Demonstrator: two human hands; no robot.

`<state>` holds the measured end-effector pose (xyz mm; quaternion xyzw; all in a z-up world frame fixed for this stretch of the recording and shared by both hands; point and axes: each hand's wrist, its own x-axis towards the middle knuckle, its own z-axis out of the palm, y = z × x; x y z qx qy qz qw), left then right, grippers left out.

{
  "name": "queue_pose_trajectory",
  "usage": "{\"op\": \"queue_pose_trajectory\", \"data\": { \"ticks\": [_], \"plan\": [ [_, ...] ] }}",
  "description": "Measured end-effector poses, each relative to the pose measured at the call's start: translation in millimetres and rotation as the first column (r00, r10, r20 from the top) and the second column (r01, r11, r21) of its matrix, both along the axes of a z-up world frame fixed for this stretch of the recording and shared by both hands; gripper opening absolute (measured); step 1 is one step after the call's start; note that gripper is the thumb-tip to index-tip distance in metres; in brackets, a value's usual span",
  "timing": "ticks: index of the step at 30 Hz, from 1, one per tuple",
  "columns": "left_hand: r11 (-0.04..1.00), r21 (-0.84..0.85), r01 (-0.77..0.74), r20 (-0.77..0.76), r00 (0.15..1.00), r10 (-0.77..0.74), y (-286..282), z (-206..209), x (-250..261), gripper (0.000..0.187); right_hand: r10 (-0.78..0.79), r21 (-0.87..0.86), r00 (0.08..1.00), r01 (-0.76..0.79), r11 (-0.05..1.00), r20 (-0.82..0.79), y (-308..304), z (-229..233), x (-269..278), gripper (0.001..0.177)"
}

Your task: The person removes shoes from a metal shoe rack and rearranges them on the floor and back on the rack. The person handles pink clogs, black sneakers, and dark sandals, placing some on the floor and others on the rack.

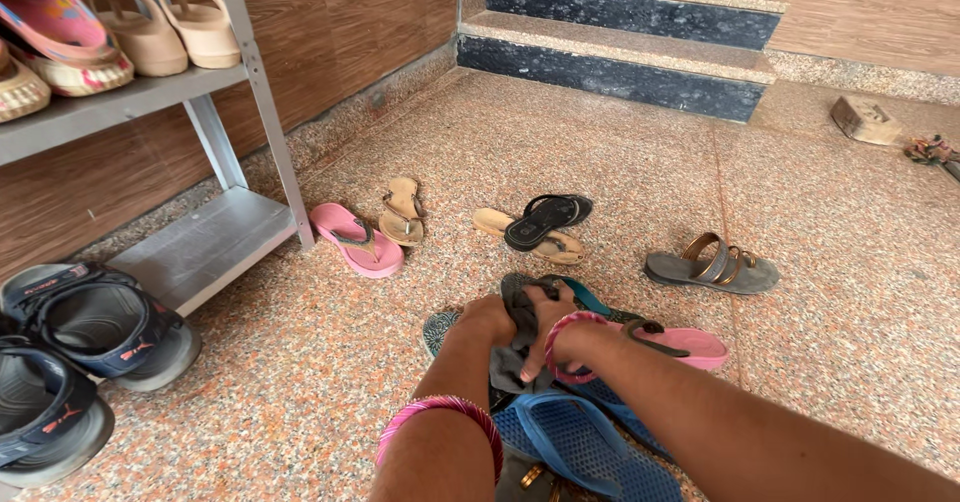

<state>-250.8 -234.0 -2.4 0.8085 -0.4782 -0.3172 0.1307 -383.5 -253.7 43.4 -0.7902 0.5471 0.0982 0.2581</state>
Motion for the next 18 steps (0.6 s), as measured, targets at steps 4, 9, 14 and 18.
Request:
{"op": "queue_pose_trajectory", "data": {
  "ticks": [4, 9, 14, 18],
  "plan": [
    [1.000, -0.003, -0.013, 0.059, 0.998, 0.013, -5.3, -17.2, 3.9, 0.048, 0.081, -0.181, 0.990, -0.100, 0.978, -0.113, 11.2, -8.7, 3.1, 0.118],
    [0.999, -0.009, -0.051, 0.083, 0.995, 0.052, 0.0, -24.0, 30.9, 0.055, 0.083, -0.301, 0.997, -0.079, 0.950, 0.000, 21.1, 3.3, 9.5, 0.093],
    [0.937, -0.010, -0.350, -0.200, 0.918, 0.342, 9.1, -12.8, 70.9, 0.031, 0.162, -0.408, 0.966, -0.068, 0.910, 0.200, 45.2, 33.6, 31.5, 0.084],
    [0.829, -0.064, -0.555, -0.487, 0.742, 0.459, 21.0, 2.4, 102.7, 0.022, 0.339, -0.468, 0.928, -0.234, 0.852, 0.153, 58.6, 36.0, 52.7, 0.066]
  ]
}}
